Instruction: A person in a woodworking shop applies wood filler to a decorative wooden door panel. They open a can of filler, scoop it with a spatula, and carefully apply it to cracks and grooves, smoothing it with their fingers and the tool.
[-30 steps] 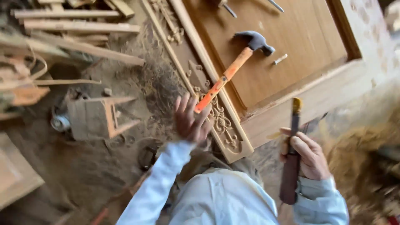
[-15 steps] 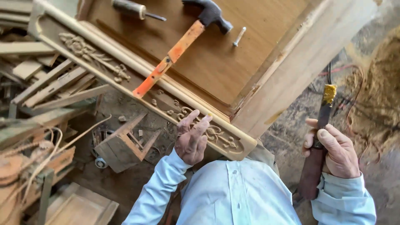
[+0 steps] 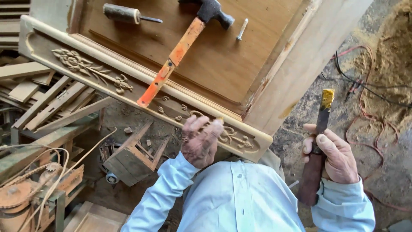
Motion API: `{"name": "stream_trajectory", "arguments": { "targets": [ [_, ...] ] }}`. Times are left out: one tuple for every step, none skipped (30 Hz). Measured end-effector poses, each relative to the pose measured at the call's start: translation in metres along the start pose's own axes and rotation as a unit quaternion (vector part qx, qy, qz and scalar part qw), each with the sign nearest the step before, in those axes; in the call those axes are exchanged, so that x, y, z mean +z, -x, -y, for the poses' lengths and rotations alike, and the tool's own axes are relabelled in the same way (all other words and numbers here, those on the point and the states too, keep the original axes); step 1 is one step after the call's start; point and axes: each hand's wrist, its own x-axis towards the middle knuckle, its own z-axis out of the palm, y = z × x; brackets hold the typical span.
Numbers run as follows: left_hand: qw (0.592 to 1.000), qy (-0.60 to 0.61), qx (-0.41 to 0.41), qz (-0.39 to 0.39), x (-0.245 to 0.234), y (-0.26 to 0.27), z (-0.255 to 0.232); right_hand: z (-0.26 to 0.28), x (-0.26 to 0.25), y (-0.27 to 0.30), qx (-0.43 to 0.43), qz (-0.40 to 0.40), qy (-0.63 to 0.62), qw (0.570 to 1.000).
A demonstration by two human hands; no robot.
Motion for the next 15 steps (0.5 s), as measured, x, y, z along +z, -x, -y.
{"name": "stream_trajectory", "arguments": {
  "targets": [
    [1.000, -0.007, -0.015, -0.015, 0.004, 0.000, 0.003, 0.001, 0.002, 0.002, 0.006, -0.003, 0.008, 1.000],
    [0.999, -0.014, -0.030, -0.030, 0.010, 0.001, 0.006, 0.001, 0.004, 0.004, 0.012, -0.007, 0.015, 1.000],
    [0.999, -0.011, -0.030, -0.027, 0.010, -0.001, 0.006, 0.001, 0.006, 0.003, 0.015, -0.010, 0.014, 1.000],
    [0.999, -0.018, -0.019, -0.019, 0.010, -0.003, 0.005, 0.001, 0.009, 0.003, 0.017, -0.007, 0.016, 1.000],
    [1.000, -0.025, -0.007, -0.012, 0.010, -0.007, 0.004, 0.002, 0.011, 0.003, 0.019, -0.003, 0.017, 1.000],
    [1.000, -0.022, -0.006, -0.008, 0.005, -0.005, 0.003, 0.001, 0.013, 0.009, 0.021, -0.007, 0.015, 1.000],
    [1.000, -0.017, -0.009, 0.000, 0.001, -0.007, 0.004, 0.002, 0.015, 0.009, 0.018, -0.003, 0.008, 1.000],
    [1.000, -0.013, -0.012, 0.008, -0.003, -0.009, 0.005, 0.004, 0.016, 0.009, 0.015, 0.001, 0.002, 1.000],
    [1.000, -0.012, -0.010, 0.010, -0.002, -0.009, 0.006, 0.004, 0.015, 0.010, 0.015, -0.001, -0.001, 1.000],
    [1.000, -0.016, -0.005, 0.004, 0.000, -0.008, 0.007, 0.003, 0.013, 0.010, 0.014, -0.003, -0.007, 1.000],
    [1.000, -0.018, -0.001, 0.000, 0.001, -0.006, 0.007, 0.001, 0.011, 0.014, 0.017, -0.007, -0.013, 1.000],
    [1.000, -0.016, 0.000, 0.005, 0.005, -0.004, 0.007, 0.000, 0.011, 0.017, 0.019, -0.011, -0.015, 1.000],
    [1.000, -0.018, 0.009, 0.013, 0.007, -0.003, 0.008, -0.001, 0.012, 0.016, 0.017, -0.014, -0.018, 1.000],
    [0.999, -0.020, 0.018, 0.021, 0.010, -0.002, 0.010, -0.001, 0.013, 0.016, 0.014, -0.017, -0.021, 1.000],
    [0.999, -0.020, 0.021, 0.021, 0.003, -0.004, 0.010, -0.002, 0.010, 0.019, 0.012, -0.019, -0.023, 0.999]
  ]
}}
